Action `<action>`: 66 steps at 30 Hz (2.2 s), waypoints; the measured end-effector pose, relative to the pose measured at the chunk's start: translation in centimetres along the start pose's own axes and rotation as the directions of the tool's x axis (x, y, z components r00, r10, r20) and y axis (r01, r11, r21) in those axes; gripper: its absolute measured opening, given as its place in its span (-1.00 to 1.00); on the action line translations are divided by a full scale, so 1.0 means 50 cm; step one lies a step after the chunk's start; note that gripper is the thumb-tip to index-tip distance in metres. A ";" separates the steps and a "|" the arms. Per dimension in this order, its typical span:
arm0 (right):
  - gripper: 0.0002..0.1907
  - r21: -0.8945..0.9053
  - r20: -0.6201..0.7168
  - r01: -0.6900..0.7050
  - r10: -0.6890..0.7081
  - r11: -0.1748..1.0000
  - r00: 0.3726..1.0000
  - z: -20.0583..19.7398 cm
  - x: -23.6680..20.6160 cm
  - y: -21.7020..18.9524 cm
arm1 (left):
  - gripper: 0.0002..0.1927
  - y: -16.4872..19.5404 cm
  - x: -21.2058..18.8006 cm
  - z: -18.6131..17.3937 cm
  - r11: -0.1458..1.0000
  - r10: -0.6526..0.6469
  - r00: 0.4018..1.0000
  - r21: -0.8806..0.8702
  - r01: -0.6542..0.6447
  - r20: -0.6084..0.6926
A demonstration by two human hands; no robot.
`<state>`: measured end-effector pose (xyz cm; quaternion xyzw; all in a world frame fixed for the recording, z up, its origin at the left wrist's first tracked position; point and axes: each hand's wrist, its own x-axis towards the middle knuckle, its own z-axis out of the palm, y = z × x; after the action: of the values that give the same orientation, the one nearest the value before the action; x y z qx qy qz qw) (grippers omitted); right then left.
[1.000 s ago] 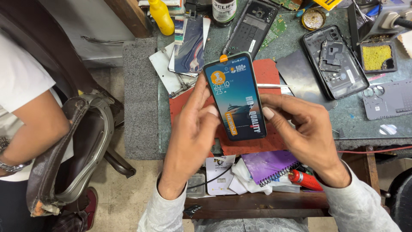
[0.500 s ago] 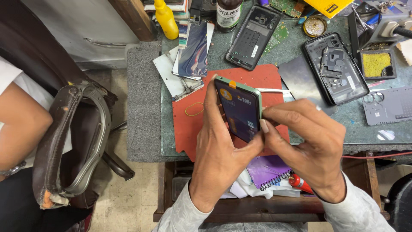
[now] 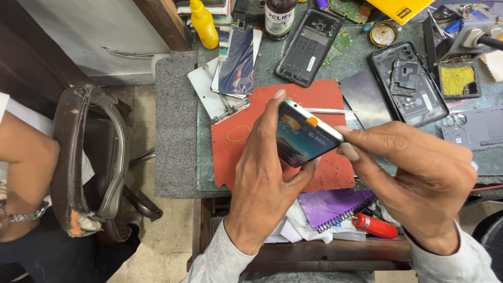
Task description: The person uses a screwdriver and tweezers to remove screws and small parts from the back of a smartphone. They then flip the phone over, press the power button to turn it on, and inspect the screen and edges.
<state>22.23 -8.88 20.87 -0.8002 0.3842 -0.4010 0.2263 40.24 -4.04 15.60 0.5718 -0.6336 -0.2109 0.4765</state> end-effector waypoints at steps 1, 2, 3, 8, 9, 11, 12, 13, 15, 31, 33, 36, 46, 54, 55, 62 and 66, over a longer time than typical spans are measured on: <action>-0.76 0.005 0.014 -0.012 0.012 1.000 1.000 -0.003 0.001 0.002 | 0.03 -0.004 0.001 0.000 1.000 0.017 1.000 0.005 -0.017 0.001; -0.77 -0.004 0.027 -0.051 0.052 0.999 0.998 -0.004 0.001 0.004 | 0.03 -0.007 0.002 0.000 1.000 0.019 1.000 0.005 -0.019 0.007; -0.77 -0.013 0.040 -0.092 0.092 0.996 0.995 -0.005 0.002 0.007 | 0.02 -0.009 0.002 0.000 1.000 0.021 1.000 0.005 -0.021 0.014; -0.83 -0.009 0.104 -0.210 0.209 0.978 0.972 -0.017 -0.002 0.017 | 0.02 -0.016 -0.001 0.001 0.998 0.052 0.998 0.015 -0.053 0.030; -0.84 -0.005 0.117 -0.226 0.225 0.974 0.967 -0.020 -0.002 0.020 | 0.02 -0.018 0.000 0.001 0.998 0.053 0.998 0.013 -0.053 0.033; -0.85 0.018 0.151 -0.247 0.242 0.969 0.958 -0.028 0.000 0.026 | 0.02 -0.019 0.002 0.002 0.998 0.058 0.997 0.013 -0.058 0.046; -0.85 0.038 0.173 -0.253 0.243 0.967 0.955 -0.032 0.000 0.028 | 0.02 -0.019 0.002 0.000 0.998 0.059 0.997 0.016 -0.060 0.056; -0.85 0.058 0.194 -0.255 0.240 0.965 0.951 -0.036 0.003 0.030 | 0.03 -0.019 0.003 -0.001 0.998 0.064 0.996 0.020 -0.065 0.064; -0.81 0.100 0.313 -0.373 0.327 0.922 0.892 -0.051 0.011 0.031 | 0.03 -0.018 0.003 -0.005 0.997 0.070 0.995 0.009 -0.070 0.075; -0.67 0.024 0.588 -0.267 0.203 0.963 0.783 -0.060 0.111 0.059 | 0.03 -0.015 -0.003 -0.017 0.993 0.121 0.986 -0.024 -0.119 0.119; -0.67 0.033 0.591 -0.264 0.195 0.964 0.783 -0.056 0.118 0.063 | 0.03 -0.017 -0.003 -0.016 0.992 0.125 0.985 -0.028 -0.123 0.115; -0.68 0.065 0.593 -0.276 0.186 0.959 0.784 -0.050 0.124 0.065 | 0.04 -0.019 -0.004 -0.016 0.992 0.123 0.986 -0.025 -0.121 0.115; -0.73 -0.047 0.537 -0.332 0.304 0.942 0.787 -0.056 0.123 0.082 | 0.02 -0.011 0.003 -0.010 0.983 0.157 0.979 0.073 -0.167 0.133; -0.81 -0.016 0.498 -0.450 0.397 0.893 0.771 -0.085 0.090 0.062 | 0.03 0.015 -0.008 -0.005 0.965 0.213 0.957 0.110 -0.237 0.196; -0.81 0.032 0.487 -0.423 0.356 0.905 0.797 -0.089 0.082 0.061 | 0.04 0.015 -0.008 -0.005 0.960 0.228 0.951 0.116 -0.255 0.207; -0.88 0.331 0.143 -0.456 0.434 0.826 0.889 -0.097 -0.015 0.087 | 0.10 -0.013 -0.029 -0.001 0.978 -0.041 0.991 -0.206 0.013 -0.130; -0.90 0.640 0.034 -0.350 0.430 0.684 0.902 -0.030 -0.068 0.134 | -0.24 -0.022 -0.050 0.000 0.543 -0.347 0.934 -0.795 0.270 0.080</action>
<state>16.82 -10.31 15.63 -0.5511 0.4010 -0.4956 0.5384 40.56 -2.02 13.82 0.4104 -0.3409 -0.5257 0.6626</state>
